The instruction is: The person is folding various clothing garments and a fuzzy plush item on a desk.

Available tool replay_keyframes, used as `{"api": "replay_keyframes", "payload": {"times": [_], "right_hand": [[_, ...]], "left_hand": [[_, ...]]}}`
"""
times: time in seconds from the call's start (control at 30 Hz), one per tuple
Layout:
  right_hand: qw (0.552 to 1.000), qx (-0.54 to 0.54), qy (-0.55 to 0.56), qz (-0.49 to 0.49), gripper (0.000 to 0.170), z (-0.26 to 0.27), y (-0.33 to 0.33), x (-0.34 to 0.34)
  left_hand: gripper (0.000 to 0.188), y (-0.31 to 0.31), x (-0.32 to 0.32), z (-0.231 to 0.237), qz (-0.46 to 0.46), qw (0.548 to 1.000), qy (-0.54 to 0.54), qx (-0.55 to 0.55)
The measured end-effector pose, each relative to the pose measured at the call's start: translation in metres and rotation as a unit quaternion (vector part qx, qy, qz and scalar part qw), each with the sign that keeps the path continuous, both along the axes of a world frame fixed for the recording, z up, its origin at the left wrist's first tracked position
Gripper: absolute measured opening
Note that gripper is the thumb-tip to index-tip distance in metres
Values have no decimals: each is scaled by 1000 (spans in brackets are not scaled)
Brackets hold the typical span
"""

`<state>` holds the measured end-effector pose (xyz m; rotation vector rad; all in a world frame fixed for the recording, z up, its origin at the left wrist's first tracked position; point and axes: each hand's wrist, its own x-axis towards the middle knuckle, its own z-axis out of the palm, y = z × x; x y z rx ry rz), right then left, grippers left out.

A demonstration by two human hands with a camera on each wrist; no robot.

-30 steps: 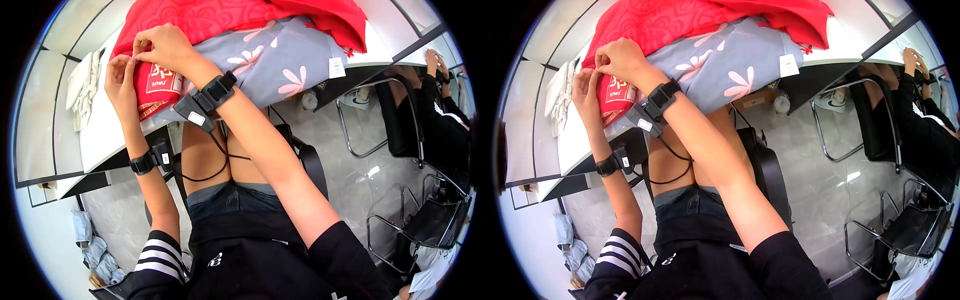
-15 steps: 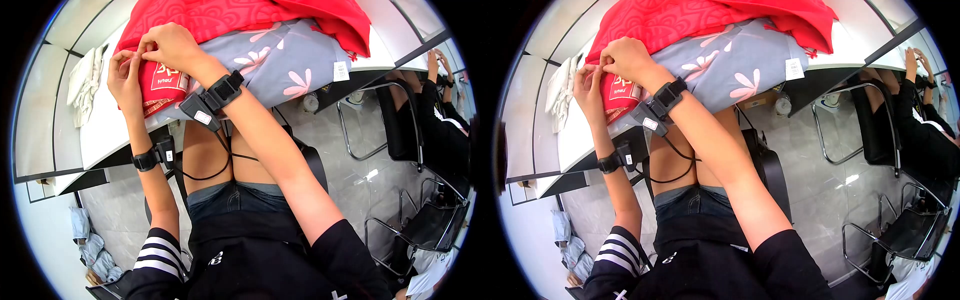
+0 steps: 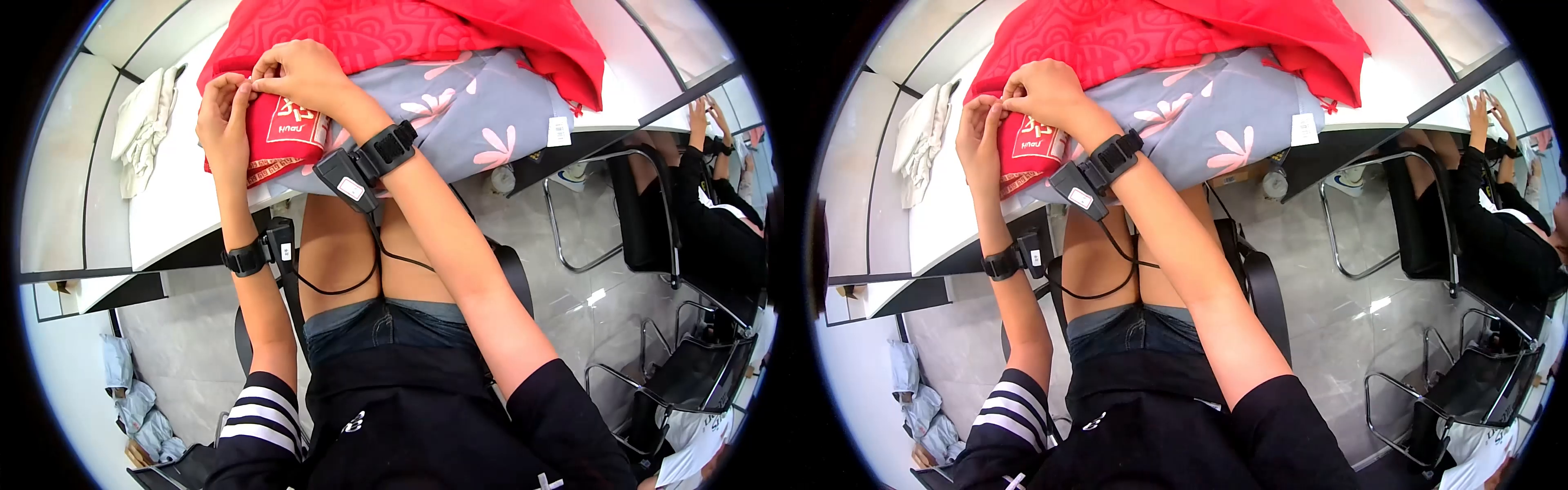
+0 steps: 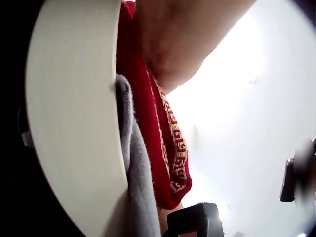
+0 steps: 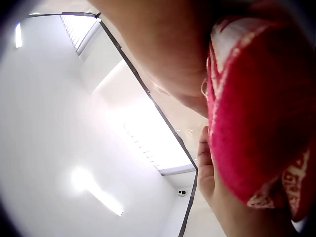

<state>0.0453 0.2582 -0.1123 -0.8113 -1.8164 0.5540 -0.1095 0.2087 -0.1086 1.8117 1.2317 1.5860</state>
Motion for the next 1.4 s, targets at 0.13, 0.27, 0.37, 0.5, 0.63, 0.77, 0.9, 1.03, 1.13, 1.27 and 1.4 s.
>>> {"api": "replay_keyframes", "payload": {"times": [0.13, 0.27, 0.37, 0.5, 0.63, 0.77, 0.9, 1.03, 1.13, 1.27, 1.4], "right_hand": [[998, 54, 23, -7, 21, 1, 0, 1], [997, 55, 48, 1, 26, 8, -8, 0], [999, 35, 16, 4, 24, 11, -12, 2], [1000, 25, -2, -2, 17, 10, -13, 2], [999, 47, 7, -6, 11, 5, -9, -1], [998, 61, 7, -17, 10, 5, -9, -2], [997, 67, -4, -26, 12, 5, -11, -2], [995, 86, -21, -37, 13, 4, -9, -3], [995, 90, -24, -34, 12, 4, -10, -2], [997, 75, -16, -22, 12, 7, -12, 0], [998, 58, -10, -23, 12, 8, -13, 0]], "left_hand": [[12, 0, 2, 0, 24, 1000, -10, 15], [15, 1, 1, 0, 43, 999, 5, -21], [15, 0, 1, -2, 41, 999, 0, -15], [16, -2, 3, -2, 50, 998, -24, -4], [15, -3, 5, -2, 84, 993, -80, 23], [15, -1, 2, -5, 74, 992, -94, 28], [15, -2, 3, -3, 82, 993, -82, 17], [15, -2, 2, -5, 89, 994, -58, 11], [15, -3, 3, -5, 93, 994, -52, 13], [14, -4, 4, -4, 87, 994, -58, 11], [14, -3, 2, -6, 77, 995, -61, 11]]}}
